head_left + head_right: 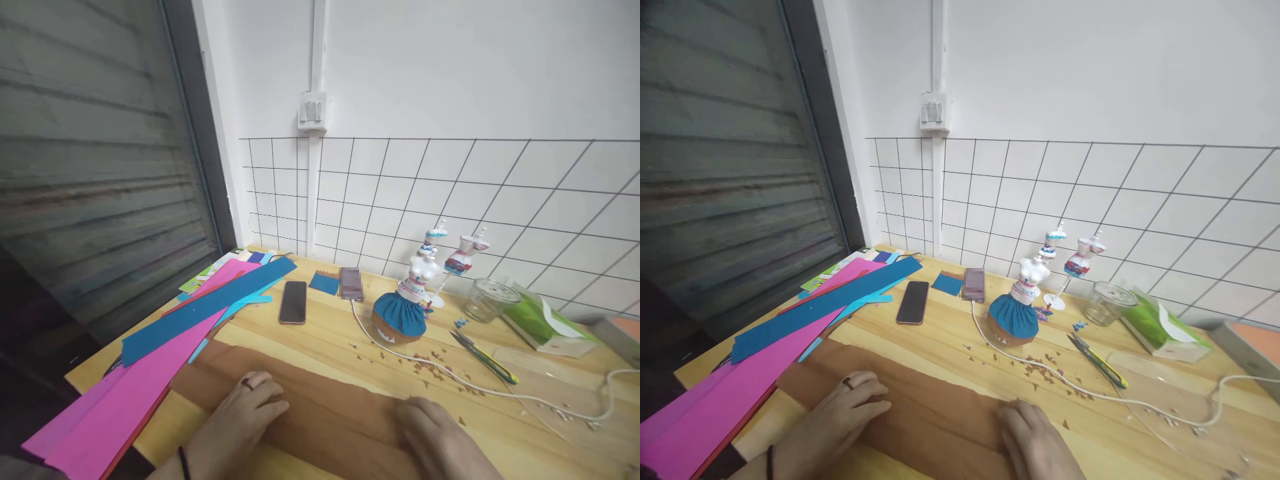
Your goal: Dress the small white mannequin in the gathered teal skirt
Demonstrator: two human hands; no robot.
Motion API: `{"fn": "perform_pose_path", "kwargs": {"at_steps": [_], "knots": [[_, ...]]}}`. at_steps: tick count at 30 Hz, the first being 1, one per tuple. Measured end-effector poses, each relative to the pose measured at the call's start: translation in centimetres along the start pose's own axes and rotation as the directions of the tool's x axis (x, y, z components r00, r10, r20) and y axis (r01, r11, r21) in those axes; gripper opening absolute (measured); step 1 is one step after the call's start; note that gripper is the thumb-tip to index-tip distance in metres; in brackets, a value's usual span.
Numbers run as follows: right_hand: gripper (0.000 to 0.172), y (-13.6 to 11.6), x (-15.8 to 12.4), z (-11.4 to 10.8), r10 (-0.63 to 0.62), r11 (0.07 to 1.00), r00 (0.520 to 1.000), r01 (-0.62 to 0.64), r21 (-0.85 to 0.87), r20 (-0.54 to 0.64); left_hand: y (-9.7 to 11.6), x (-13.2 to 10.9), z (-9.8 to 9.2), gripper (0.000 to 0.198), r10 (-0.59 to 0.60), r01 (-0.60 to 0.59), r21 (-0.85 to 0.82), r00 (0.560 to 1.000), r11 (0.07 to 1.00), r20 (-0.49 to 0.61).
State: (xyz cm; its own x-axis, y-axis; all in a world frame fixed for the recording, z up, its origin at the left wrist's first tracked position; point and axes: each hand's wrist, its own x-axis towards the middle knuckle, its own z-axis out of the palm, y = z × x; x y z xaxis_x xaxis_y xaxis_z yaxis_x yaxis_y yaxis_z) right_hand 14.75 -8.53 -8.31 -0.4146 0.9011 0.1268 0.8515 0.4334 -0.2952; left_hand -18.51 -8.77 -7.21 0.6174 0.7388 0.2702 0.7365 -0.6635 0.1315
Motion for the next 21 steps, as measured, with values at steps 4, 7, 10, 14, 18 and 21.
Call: {"fn": "perform_pose_path", "kwargs": {"at_steps": [4, 7, 10, 14, 18, 21], "knots": [[0.026, -0.9, 2.6, 0.0, 0.055, 0.998, 0.997, -0.055, -0.007, 0.051, 1.5, 0.1, 0.8, 0.021, 0.182, -0.163, 0.12, 0.969, 0.979, -0.169], [0.028, -0.5, 3.4, 0.6, 0.089, 0.996, 0.992, -0.09, 0.006, 0.091, 2.0, 0.0, 1.4, 0.031, 0.304, -0.272, 0.209, 0.942, 0.939, -0.144], [0.022, -0.1, 3.5, 0.7, 0.116, 0.99, 0.98, -0.127, 0.056, 0.161, 2.0, 0.0, 1.8, 0.029, 0.291, -0.26, 0.208, 0.948, 0.943, -0.132], [0.015, 0.0, 3.5, 0.4, 0.077, 0.994, 0.981, -0.09, 0.062, 0.179, 1.7, 0.3, 2.3, 0.021, 0.295, -0.259, 0.18, 0.932, 0.949, -0.212], [0.014, -0.4, 3.2, 0.1, 0.084, 0.993, 0.982, -0.095, 0.063, 0.168, 1.7, 0.8, 2.3, 0.027, 0.347, -0.307, 0.175, 0.891, 0.935, -0.292], [0.018, -0.8, 2.5, -0.2, 0.136, 0.981, 0.979, -0.155, 0.119, 0.153, 1.8, 1.0, 1.6, 0.029, 0.343, -0.285, 0.211, 0.876, 0.935, -0.338]]}}
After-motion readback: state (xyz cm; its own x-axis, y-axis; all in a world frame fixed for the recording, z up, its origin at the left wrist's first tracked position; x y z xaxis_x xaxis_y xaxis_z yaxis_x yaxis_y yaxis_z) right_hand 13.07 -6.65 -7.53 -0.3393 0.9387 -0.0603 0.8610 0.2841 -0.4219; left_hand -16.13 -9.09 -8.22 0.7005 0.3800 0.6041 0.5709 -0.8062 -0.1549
